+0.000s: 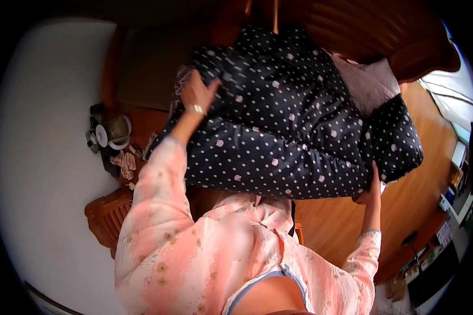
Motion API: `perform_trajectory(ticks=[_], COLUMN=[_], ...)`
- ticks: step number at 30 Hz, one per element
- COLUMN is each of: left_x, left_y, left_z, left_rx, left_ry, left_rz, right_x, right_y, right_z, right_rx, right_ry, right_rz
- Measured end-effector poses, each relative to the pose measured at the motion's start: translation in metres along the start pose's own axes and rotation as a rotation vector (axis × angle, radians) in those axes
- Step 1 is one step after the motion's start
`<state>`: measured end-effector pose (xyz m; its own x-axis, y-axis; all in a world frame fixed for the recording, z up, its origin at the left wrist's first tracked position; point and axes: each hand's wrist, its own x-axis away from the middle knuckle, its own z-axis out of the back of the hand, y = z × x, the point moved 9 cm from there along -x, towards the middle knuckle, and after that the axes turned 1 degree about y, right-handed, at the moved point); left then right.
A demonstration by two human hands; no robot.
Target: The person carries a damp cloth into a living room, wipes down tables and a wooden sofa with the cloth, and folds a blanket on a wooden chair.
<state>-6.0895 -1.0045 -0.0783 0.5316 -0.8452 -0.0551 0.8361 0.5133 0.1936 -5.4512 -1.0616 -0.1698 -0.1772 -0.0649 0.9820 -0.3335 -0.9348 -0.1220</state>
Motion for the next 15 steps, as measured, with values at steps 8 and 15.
perform_trajectory(ticks=[8, 15], left_x=[0.035, -0.048], left_y=[-0.014, -0.150], left_z=[0.138, -0.046], left_rx=[0.405, 0.084], left_ry=[0.172, -0.213], left_rz=[0.153, 0.256], right_x=[-0.039, -0.042], right_y=[-0.035, -0.064], right_z=[0.016, -0.014], right_rx=[-0.207, 0.307], right_ry=[0.020, 0.305], right_rz=[0.515, 0.558])
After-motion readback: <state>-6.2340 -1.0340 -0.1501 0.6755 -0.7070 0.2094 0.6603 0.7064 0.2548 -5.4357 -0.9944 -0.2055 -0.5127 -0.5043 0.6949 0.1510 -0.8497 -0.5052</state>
